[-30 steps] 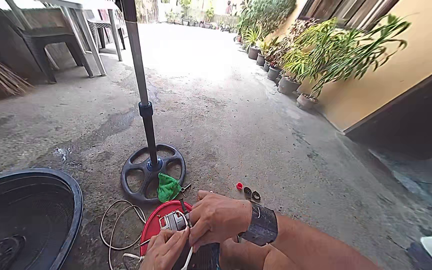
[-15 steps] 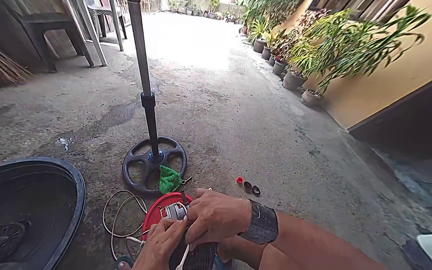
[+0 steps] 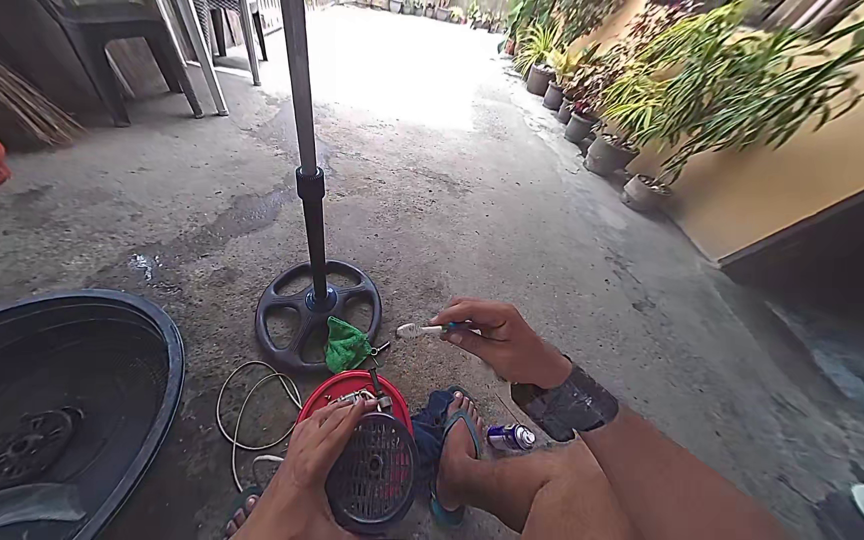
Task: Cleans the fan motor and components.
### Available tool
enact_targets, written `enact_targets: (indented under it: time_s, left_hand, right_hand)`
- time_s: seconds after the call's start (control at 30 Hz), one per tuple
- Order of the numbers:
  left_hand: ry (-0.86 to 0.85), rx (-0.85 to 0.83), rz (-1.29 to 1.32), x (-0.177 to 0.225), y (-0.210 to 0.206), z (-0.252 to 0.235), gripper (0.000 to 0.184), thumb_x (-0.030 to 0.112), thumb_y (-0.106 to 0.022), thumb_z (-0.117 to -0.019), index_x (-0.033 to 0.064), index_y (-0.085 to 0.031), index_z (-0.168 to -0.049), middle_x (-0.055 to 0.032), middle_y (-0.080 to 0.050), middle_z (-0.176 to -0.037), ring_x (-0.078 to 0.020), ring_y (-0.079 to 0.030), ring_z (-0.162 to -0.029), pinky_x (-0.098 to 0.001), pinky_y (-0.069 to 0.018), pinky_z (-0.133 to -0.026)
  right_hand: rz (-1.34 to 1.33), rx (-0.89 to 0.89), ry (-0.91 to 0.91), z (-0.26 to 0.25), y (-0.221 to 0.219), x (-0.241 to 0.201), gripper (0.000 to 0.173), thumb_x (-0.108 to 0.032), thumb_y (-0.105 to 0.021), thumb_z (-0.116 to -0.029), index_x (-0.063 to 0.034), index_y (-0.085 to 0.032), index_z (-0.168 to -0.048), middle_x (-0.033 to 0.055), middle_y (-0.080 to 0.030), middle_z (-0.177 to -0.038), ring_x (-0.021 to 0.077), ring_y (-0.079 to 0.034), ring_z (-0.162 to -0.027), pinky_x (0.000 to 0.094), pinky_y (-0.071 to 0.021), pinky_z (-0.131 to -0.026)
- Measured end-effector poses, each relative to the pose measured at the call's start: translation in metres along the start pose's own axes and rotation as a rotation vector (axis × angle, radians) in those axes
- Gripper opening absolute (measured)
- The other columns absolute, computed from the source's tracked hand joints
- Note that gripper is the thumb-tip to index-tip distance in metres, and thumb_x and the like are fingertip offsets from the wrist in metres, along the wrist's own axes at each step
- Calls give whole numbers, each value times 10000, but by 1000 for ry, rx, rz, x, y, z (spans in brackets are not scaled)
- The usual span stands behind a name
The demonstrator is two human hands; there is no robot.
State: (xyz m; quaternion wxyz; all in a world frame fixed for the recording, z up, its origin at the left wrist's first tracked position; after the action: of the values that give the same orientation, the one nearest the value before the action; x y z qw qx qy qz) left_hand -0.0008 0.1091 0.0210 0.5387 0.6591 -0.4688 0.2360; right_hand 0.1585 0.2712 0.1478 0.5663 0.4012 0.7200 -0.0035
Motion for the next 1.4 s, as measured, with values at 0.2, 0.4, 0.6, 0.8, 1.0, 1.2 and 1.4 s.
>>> enact_targets:
  time_s: [0.2,0.4,0.6,0.8,1.0,1.2,1.4]
  left_hand:
    - [-16,-50,124,1,-3,1,1154,518,-939,-619,146,-399,-1568,-68,-460,-1561,-231,-407,-1451,-475,-314,-1225]
    - [0,-24,8,-4,-7,0,1179,632,-909,-589,163,-425,-1557,-77,-482,-1534,-210,-440,-1424,-429,-388,-1185]
    - [-15,-4,-27,-4,-6,3,1174,655,-899,-582,174,-440,-1550,-70,-501,-1522,-203,-483,-1390,-427,-435,-1145]
    - [-20,16,-10,-3,-7,7,1176,642,-911,-573,180,-439,-1547,-50,-520,-1505,-185,-492,-1375,-410,-430,-1145]
    - [-51,18,-27,3,-6,9,1197,606,-923,-551,182,-425,-1554,-51,-510,-1507,-197,-488,-1376,-411,-451,-1133]
    - [-74,-55,-110,13,-11,10,1085,585,-884,-619,171,-461,-1529,-69,-517,-1506,-263,-498,-1364,-479,-477,-1070]
    - [-83,-105,-166,19,-22,22,1023,533,-895,-619,267,-480,-1515,-43,-501,-1531,-306,-486,-1376,-537,-480,-1037]
  right_hand:
    - [403,-116,-75,21,9,19,229,-288,-586,-1054,-273,-753,-1210,-53,-739,-1125,82,-643,-1140,514,-366,-1154]
    - [429,-246,-138,25,-11,34,300,-333,-556,-1065,-359,-693,-1329,20,-674,-960,137,-619,-918,411,-478,-902]
    - [217,-234,-129,23,-15,28,302,-125,-646,-1010,-120,-705,-1305,78,-721,-1070,112,-676,-945,278,-575,-873]
    - [-376,322,-271,33,51,54,342,-116,-505,-1066,-17,-587,-1382,66,-721,-866,157,-703,-727,335,-624,-704]
    - [60,-40,-690,47,-1,126,382,-240,-503,-1078,-94,-578,-1422,-3,-585,-708,72,-517,-539,231,-460,-510]
    - [461,-261,-754,51,-22,150,430,-100,-537,-1049,-136,-547,-1478,123,-709,-935,212,-681,-782,435,-574,-765]
    - [218,176,-461,-4,22,61,352,-129,-555,-1041,-96,-577,-1390,29,-729,-1069,123,-715,-861,306,-617,-778]
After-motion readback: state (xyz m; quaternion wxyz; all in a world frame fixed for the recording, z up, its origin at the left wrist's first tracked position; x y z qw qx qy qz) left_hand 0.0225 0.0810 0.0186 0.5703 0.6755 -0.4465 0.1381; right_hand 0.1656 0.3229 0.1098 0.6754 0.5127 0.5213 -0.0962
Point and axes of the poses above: each hand's wrist, its own z-axis away from the middle knuckle, its own y-axis out of the back of the hand, x = y × z, the point moved 10 cm from there along -z, towards the middle knuckle
